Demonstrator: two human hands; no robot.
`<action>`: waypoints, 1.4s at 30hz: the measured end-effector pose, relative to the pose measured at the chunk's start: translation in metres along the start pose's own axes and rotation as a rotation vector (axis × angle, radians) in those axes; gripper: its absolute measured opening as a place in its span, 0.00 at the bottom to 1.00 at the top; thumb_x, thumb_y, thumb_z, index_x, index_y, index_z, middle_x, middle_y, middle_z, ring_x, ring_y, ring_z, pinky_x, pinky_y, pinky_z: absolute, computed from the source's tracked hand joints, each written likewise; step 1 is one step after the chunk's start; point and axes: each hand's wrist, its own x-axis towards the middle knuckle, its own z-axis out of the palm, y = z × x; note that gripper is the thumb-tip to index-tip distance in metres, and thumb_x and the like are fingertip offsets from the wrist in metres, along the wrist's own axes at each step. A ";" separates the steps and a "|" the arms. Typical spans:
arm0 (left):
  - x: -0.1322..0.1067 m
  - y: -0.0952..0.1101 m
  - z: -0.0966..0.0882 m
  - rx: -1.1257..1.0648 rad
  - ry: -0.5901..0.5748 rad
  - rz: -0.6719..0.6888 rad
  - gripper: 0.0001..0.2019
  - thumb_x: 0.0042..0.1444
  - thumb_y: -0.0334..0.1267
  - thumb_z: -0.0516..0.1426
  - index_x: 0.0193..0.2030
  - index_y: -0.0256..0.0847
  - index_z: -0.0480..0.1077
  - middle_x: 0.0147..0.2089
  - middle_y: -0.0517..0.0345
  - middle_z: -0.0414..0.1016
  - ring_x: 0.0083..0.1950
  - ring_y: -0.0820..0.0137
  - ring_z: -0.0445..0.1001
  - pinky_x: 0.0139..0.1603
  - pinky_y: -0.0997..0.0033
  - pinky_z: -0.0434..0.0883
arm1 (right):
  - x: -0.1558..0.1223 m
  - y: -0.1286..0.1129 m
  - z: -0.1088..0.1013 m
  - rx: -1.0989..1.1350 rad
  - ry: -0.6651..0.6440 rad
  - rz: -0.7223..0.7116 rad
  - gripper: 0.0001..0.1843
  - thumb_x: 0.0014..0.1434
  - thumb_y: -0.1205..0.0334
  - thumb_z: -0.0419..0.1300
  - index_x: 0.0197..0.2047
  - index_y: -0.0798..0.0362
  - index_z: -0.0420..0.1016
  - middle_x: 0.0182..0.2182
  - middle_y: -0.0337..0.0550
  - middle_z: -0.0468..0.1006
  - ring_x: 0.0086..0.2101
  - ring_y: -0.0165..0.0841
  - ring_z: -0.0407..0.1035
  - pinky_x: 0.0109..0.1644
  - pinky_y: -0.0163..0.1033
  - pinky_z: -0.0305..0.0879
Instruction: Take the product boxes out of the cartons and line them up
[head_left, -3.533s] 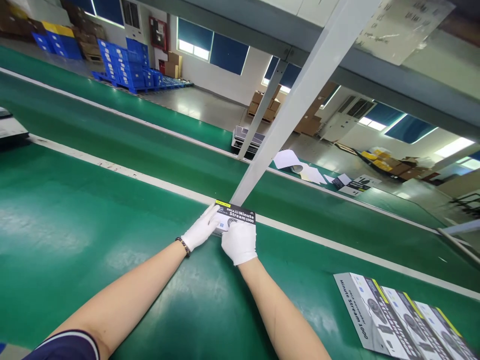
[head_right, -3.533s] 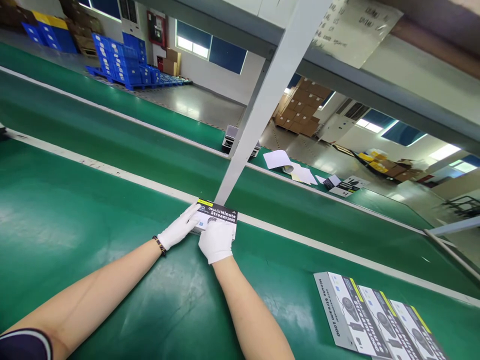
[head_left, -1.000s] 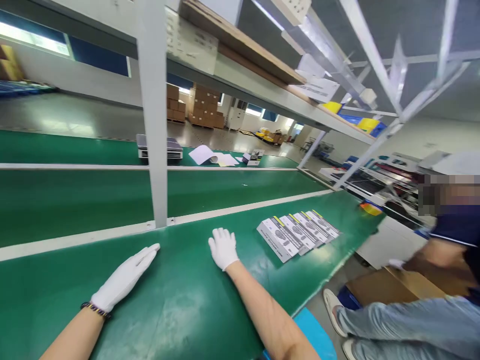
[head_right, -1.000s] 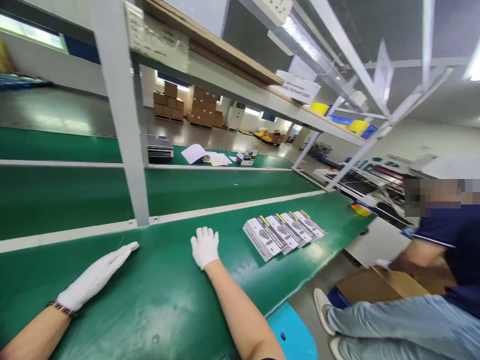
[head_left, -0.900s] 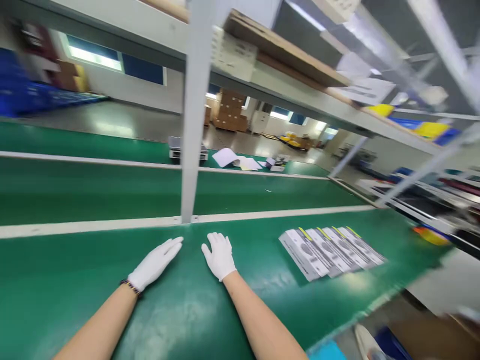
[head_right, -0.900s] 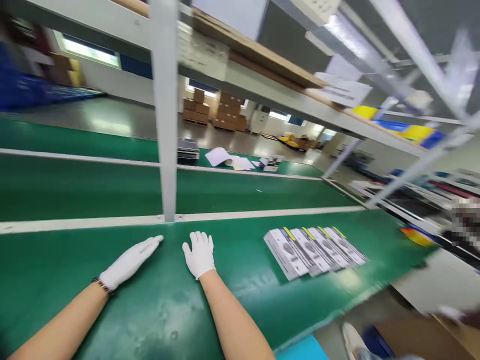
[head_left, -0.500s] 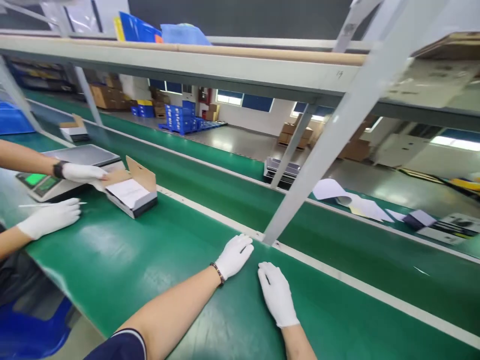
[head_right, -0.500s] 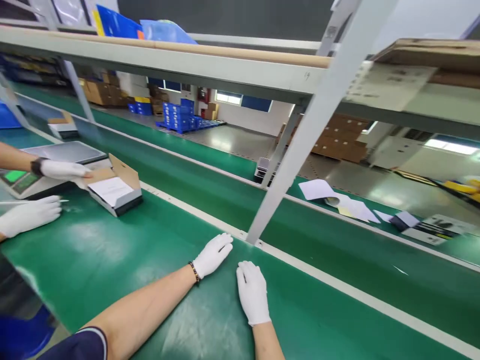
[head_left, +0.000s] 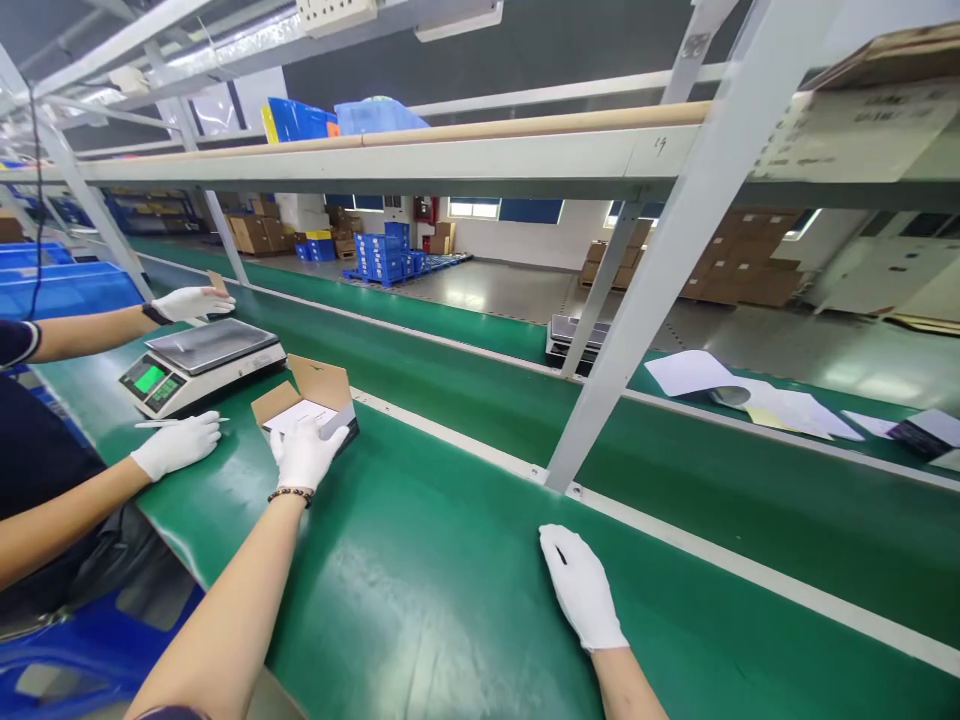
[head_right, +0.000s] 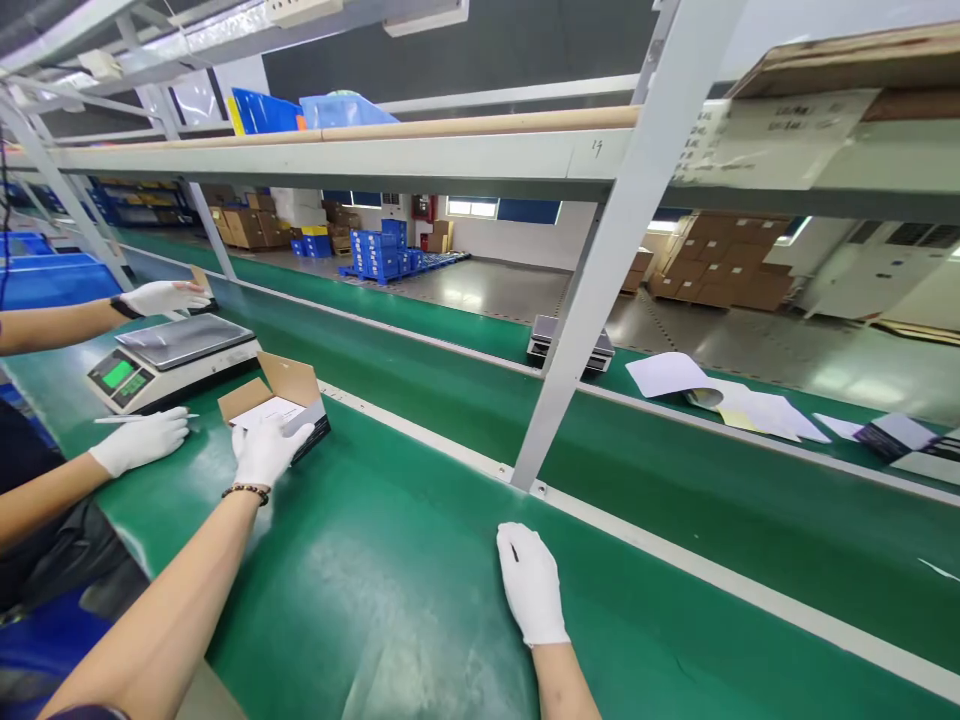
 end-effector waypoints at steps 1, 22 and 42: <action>0.002 -0.004 0.000 0.048 -0.020 -0.013 0.24 0.65 0.43 0.45 0.52 0.24 0.70 0.57 0.35 0.72 0.66 0.42 0.60 0.68 0.39 0.46 | 0.000 -0.001 0.001 0.007 0.001 -0.001 0.25 0.62 0.51 0.47 0.45 0.53 0.81 0.49 0.50 0.80 0.53 0.42 0.72 0.67 0.52 0.57; -0.125 0.216 0.090 -0.453 -0.638 1.141 0.22 0.69 0.48 0.42 0.60 0.46 0.67 0.61 0.50 0.70 0.63 0.57 0.66 0.66 0.49 0.61 | -0.051 -0.021 -0.017 0.116 0.322 -0.075 0.28 0.69 0.52 0.39 0.61 0.54 0.70 0.60 0.49 0.70 0.60 0.40 0.63 0.65 0.50 0.61; -0.131 0.176 0.093 -0.510 -0.365 0.678 0.24 0.69 0.44 0.40 0.68 0.39 0.53 0.68 0.42 0.59 0.69 0.55 0.59 0.66 0.52 0.61 | -0.038 -0.047 -0.036 -0.238 0.211 -0.255 0.19 0.67 0.63 0.45 0.41 0.53 0.78 0.39 0.48 0.76 0.42 0.39 0.68 0.46 0.43 0.66</action>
